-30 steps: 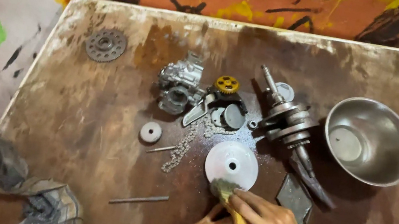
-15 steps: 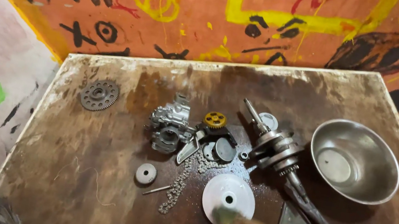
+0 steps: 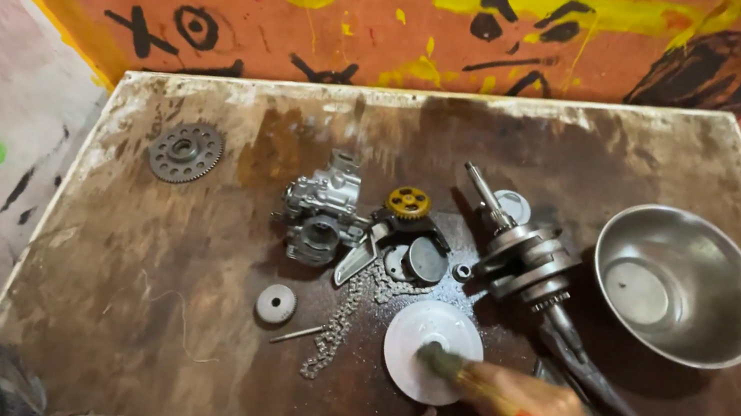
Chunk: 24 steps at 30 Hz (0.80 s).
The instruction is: The person uses a brush to scrub a white circular mechanical part on a wooden table. Various disassembled engine components, including gears and a chain, are scattered around the workspace. The person repeatedly dips the brush into a metal bowl of liquid to clean the part.
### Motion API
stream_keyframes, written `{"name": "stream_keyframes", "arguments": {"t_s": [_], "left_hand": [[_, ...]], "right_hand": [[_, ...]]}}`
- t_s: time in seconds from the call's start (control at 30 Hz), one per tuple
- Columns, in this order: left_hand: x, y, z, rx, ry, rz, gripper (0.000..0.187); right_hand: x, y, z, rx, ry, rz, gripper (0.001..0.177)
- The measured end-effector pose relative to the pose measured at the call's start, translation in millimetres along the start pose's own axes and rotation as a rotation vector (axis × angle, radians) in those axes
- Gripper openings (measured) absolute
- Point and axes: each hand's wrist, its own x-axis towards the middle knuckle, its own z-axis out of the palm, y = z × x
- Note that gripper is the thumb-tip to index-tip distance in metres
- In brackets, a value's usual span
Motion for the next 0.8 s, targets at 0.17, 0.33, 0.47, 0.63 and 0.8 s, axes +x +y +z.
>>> {"name": "stream_keyframes", "arguments": {"t_s": [0.17, 0.33, 0.47, 0.63, 0.8], "left_hand": [[50.5, 14.2, -57.6, -0.003, -0.055, 0.034, 0.030], [56.0, 18.9, -70.8, 0.032, -0.084, 0.096, 0.033], [68.7, 28.9, -88.6, 0.027, -0.104, 0.081, 0.023], [80.3, 29.3, -109.8, 0.031, -0.146, 0.092, 0.024], [83.8, 35.4, -116.0, -0.026, -0.167, 0.059, 0.022]], "right_hand": [[7.7, -7.0, -13.3, -0.004, -0.055, -0.117, 0.033], [16.6, -26.4, -16.9, 0.089, -0.151, -0.073, 0.031], [16.5, -15.1, -10.6, -0.026, 0.009, 0.129, 0.021], [21.0, -23.2, -8.6, -0.212, -0.248, 0.222, 0.026], [19.2, -27.9, -11.8, -0.013, -0.118, 0.235, 0.030]]}}
